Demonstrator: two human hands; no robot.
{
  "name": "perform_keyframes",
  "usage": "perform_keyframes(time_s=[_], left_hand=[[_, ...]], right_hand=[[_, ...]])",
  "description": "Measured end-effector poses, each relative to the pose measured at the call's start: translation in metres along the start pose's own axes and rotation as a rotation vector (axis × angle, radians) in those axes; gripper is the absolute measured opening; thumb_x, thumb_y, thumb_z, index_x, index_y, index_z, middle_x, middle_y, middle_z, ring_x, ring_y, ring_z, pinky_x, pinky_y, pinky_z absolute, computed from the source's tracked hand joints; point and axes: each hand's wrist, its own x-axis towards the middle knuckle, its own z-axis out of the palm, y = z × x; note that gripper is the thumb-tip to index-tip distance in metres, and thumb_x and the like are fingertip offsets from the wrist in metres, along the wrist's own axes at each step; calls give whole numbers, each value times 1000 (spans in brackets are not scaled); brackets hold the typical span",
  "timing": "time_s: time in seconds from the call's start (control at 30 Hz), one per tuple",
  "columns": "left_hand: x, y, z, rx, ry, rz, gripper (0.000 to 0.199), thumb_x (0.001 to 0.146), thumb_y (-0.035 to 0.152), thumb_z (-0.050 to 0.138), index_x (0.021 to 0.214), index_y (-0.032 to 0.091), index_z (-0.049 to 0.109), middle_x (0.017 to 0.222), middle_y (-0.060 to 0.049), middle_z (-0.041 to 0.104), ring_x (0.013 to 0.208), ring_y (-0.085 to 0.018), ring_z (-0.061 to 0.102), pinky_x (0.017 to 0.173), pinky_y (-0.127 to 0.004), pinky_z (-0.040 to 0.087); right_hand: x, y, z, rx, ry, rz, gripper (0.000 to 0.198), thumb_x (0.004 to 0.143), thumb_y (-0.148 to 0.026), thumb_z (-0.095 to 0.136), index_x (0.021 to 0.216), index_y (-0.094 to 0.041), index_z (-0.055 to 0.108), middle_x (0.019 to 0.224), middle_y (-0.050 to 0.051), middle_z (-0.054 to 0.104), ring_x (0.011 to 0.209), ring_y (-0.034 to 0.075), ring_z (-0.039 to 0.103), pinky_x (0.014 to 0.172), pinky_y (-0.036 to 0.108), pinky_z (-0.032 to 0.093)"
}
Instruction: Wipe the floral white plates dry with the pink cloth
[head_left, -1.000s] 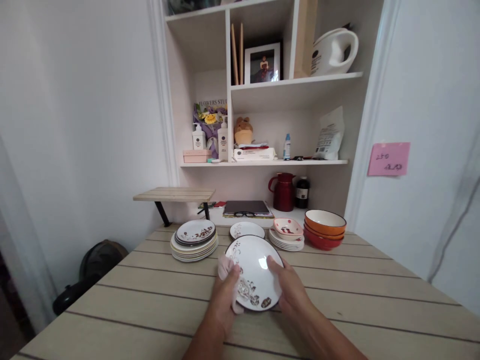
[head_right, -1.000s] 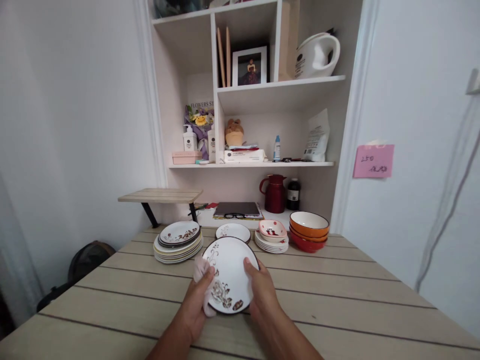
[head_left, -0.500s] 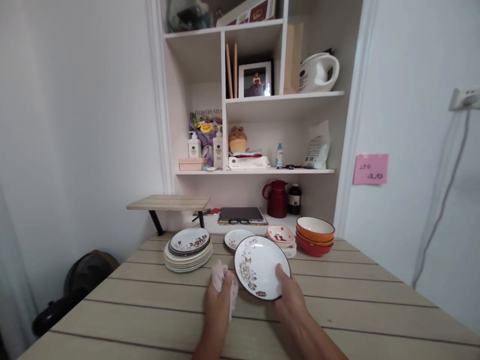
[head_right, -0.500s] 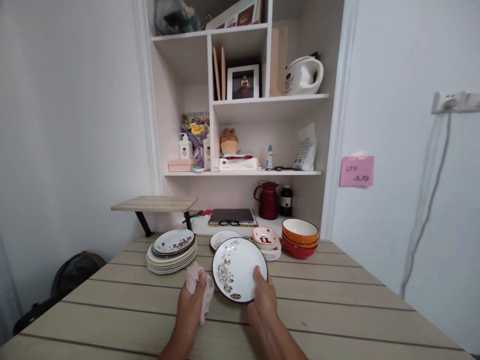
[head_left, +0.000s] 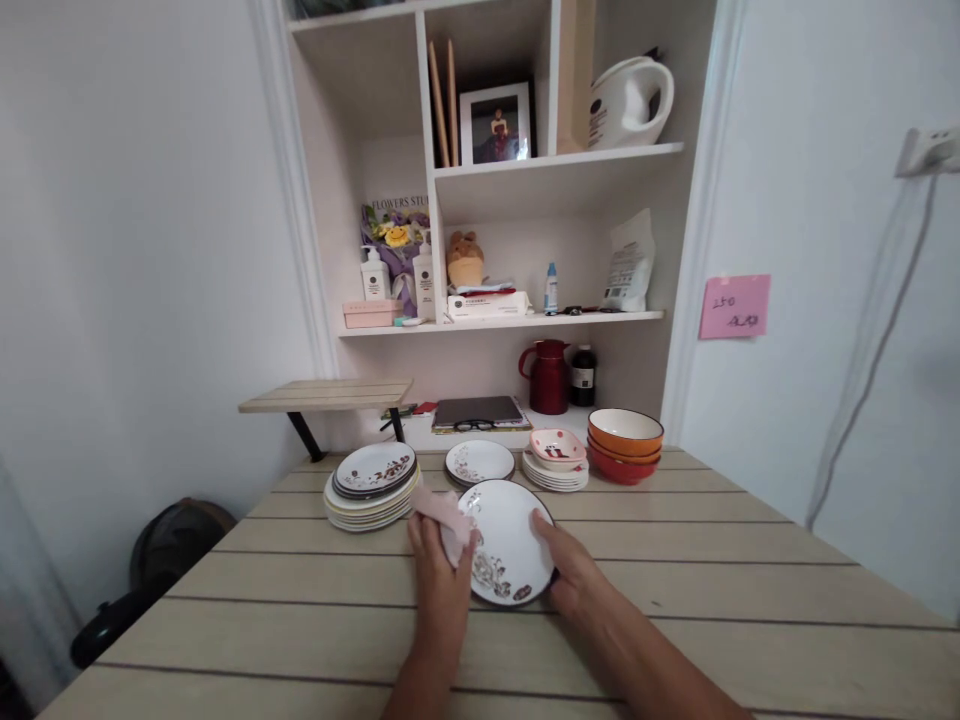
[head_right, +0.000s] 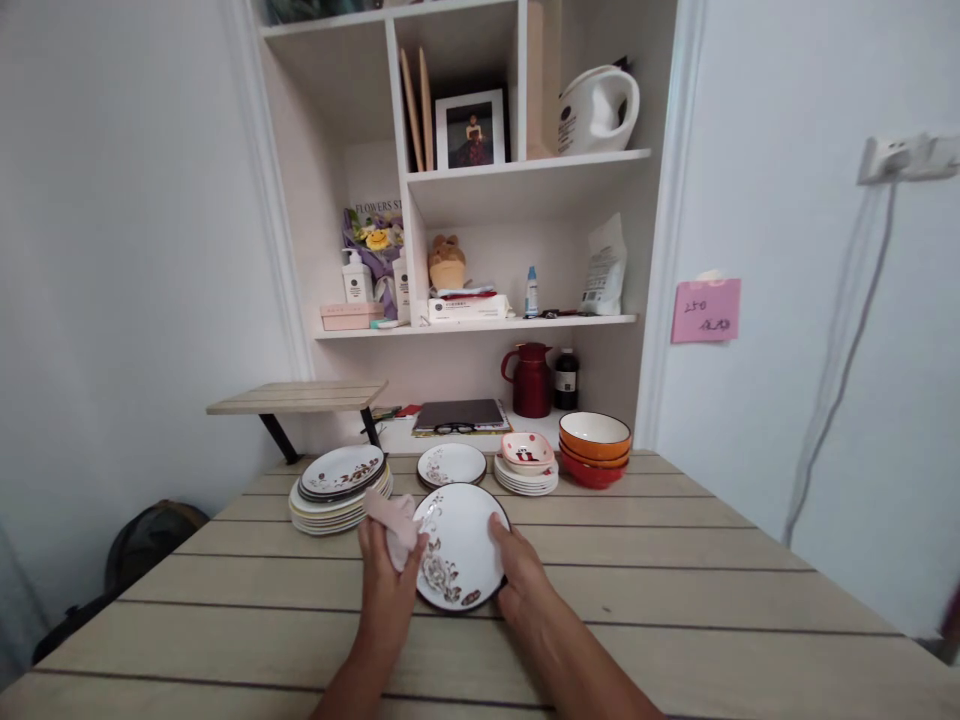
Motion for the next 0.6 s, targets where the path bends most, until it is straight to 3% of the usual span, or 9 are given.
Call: perform_keyframes(time_s=[0.13,0.23,0.3,0.43,0.53,0.6], left_hand=[[-9,-7,11,164,-303,71,81,63,33,76,135,20,43,147,-19,35,135,-36,33,109,-54,27],[-13,-5,9,171,-443,39,102,53,31,82,144,24,36,155,-16,26,141,-38,24,112,-55,19],[-12,-2,3,100,-499,3,97,58,37,80,144,24,37,157,-16,24,143,-38,20,113,-54,17],[-9,4,-7,-14,-594,0,64,78,40,63,139,27,48,156,-11,28,144,-30,21,115,-47,17],[-8,4,-6,88,-639,89,45,81,29,57,126,29,62,152,-10,37,141,-30,28,114,-49,20],[-8,4,-5,159,-654,168,43,80,22,56,121,31,65,149,-9,41,138,-29,33,113,-50,24]], right_hand=[[-7,-1,4,-112,-107,-12,42,81,-33,65,116,-10,59,84,14,76,68,25,72,70,40,57],[-8,-2,5,-118,-115,-20,37,83,-33,63,112,-11,60,85,14,76,69,25,71,72,39,57],[-8,-3,5,-99,-119,7,37,83,-34,63,112,-11,60,85,14,76,71,25,72,74,40,56],[-7,-5,4,-35,-145,44,39,85,-33,60,117,-12,58,89,15,76,75,26,72,78,42,56],[-3,-4,2,1,-152,85,43,86,-35,57,121,-10,56,91,17,75,77,28,72,80,44,55],[1,-3,-1,9,-170,105,47,85,-39,58,121,-8,56,93,19,74,80,29,72,81,46,54]])
